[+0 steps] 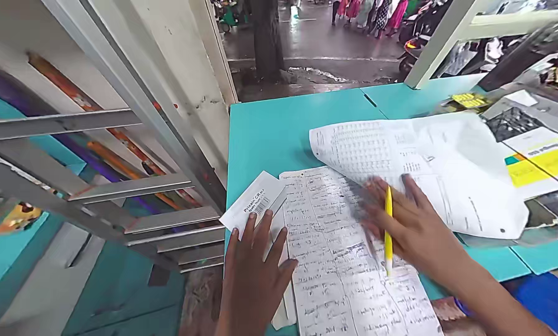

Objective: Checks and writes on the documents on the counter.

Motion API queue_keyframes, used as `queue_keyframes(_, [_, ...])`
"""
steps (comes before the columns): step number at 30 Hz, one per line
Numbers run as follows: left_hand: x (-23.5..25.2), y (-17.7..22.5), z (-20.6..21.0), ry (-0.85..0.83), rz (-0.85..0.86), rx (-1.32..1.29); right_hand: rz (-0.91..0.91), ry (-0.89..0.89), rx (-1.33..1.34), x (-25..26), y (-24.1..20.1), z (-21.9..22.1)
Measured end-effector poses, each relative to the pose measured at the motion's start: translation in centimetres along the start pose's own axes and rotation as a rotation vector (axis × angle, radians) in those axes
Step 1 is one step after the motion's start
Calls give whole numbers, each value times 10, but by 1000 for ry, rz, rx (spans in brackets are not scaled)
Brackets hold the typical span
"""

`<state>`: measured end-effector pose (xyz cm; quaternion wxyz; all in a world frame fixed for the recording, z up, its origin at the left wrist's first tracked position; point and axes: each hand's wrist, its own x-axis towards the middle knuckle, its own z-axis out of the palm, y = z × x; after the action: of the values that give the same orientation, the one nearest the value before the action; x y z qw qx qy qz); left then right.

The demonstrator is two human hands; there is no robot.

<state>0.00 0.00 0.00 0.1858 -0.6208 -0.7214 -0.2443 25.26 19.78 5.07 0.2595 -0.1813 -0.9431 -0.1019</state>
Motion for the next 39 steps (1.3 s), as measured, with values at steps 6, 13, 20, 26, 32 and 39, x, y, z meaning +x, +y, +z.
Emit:
queue_keyframes(6, [-4,-1,3,-8,-7,30,213,-185,-201,40,66,7])
queue_keyframes(13, [-5,-1,4,5,-13,20,357,-306,-183,96,65,37])
queue_keyframes(20, [-6,-1,5,10,-14,44,418,-414,40,93,60,47])
queue_keyframes(26, [-7,-7,2,15,-26,68,370,-579,313,101,66,66])
queue_keyframes(32, [-16,-23,-9,24,-100,-85,305,-476,569,108,61,80])
queue_keyframes(39, [-21,-50,-13,313,-501,-476,342,-225,692,98,52,70])
